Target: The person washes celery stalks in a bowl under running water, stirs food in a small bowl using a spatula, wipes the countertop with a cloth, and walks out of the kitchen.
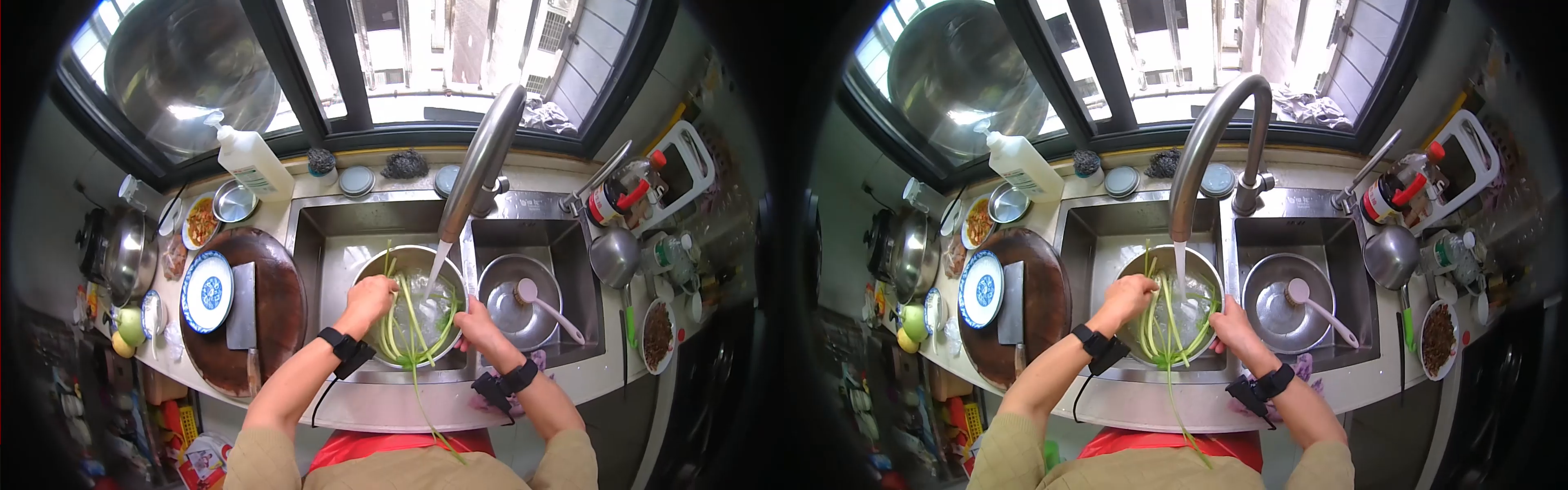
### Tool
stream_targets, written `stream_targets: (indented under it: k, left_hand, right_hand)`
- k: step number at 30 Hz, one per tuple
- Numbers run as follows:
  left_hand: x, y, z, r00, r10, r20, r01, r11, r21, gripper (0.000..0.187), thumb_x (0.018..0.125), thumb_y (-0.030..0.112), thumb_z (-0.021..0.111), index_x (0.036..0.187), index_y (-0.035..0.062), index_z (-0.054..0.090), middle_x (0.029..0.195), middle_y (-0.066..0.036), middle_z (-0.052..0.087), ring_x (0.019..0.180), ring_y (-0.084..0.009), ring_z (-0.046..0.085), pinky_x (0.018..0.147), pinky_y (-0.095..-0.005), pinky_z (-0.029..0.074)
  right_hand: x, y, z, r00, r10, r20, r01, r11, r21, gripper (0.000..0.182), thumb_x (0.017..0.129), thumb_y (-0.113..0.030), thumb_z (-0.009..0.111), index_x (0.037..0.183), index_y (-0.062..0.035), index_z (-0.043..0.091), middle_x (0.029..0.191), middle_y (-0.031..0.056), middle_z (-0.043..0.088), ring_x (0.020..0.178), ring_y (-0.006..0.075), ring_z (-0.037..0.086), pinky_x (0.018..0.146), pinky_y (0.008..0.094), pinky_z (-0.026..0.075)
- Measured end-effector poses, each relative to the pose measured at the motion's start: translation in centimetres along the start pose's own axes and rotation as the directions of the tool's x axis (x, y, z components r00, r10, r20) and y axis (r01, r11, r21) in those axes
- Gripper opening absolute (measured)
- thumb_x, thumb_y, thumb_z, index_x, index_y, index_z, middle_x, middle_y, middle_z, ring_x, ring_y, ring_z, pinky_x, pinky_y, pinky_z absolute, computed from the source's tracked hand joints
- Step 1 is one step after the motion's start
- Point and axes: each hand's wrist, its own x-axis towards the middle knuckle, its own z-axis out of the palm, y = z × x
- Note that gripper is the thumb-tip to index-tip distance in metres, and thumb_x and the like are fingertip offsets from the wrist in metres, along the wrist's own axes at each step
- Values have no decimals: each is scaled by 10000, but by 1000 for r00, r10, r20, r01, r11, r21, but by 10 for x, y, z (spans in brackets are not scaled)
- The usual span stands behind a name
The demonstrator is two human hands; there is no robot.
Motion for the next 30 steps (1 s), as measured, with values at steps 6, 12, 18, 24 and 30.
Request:
stream_targets:
  k: [6, 12, 18, 24, 30]
  left_hand:
    - [6, 7, 11, 889, -367, -275, 272, 905, -327, 156, 743, 173, 528, 813, 43, 580, 904, -162, 599, 883, -350, 557, 755, -407, 449]
    - [21, 13, -2, 945, -326, 21, 313, 884, -347, 417, 791, 399, 410, 908, 48, 601, 936, -191, 589, 909, -360, 547, 772, -441, 430]
    - [-7, 7, -10, 977, -212, -23, 211, 977, -44, 510, 861, 432, 287, 880, 35, 605, 869, -209, 594, 870, -379, 550, 738, -463, 428]
    - [-4, -7, 16, 969, -70, -237, 61, 997, -45, 287, 811, 255, 450, 985, 57, 564, 836, -207, 575, 828, -383, 542, 723, -446, 437]
    - [3, 31, -10, 913, -103, -396, 22, 979, -205, 196, 773, 145, 503, 915, 68, 613, 824, -179, 558, 846, -325, 548, 750, -388, 433]
  right_hand:
    - [-16, -16, 7, 997, -68, -20, 66, 994, -86, 519, 715, -46, 395, 1216, 44, 294, 692, 159, 561, 374, 177, 516, 311, 283, 418]
    - [-22, -13, -1, 998, -61, -8, 60, 994, -88, 545, 702, -46, 396, 1236, 14, 306, 669, 150, 569, 370, 188, 516, 333, 298, 430]
    - [-29, -8, -3, 994, -95, -49, 89, 991, -103, 584, 699, -59, 403, 1269, -3, 283, 740, 188, 579, 384, 207, 534, 345, 314, 441]
    - [-26, -1, 1, 989, -113, -95, 110, 993, -29, 598, 693, -70, 407, 1277, -22, 287, 774, 208, 581, 384, 220, 534, 350, 323, 444]
    - [-35, -9, -11, 965, -186, -183, 189, 982, -1, 608, 691, -72, 406, 1285, -34, 282, 781, 208, 587, 387, 222, 540, 358, 328, 456]
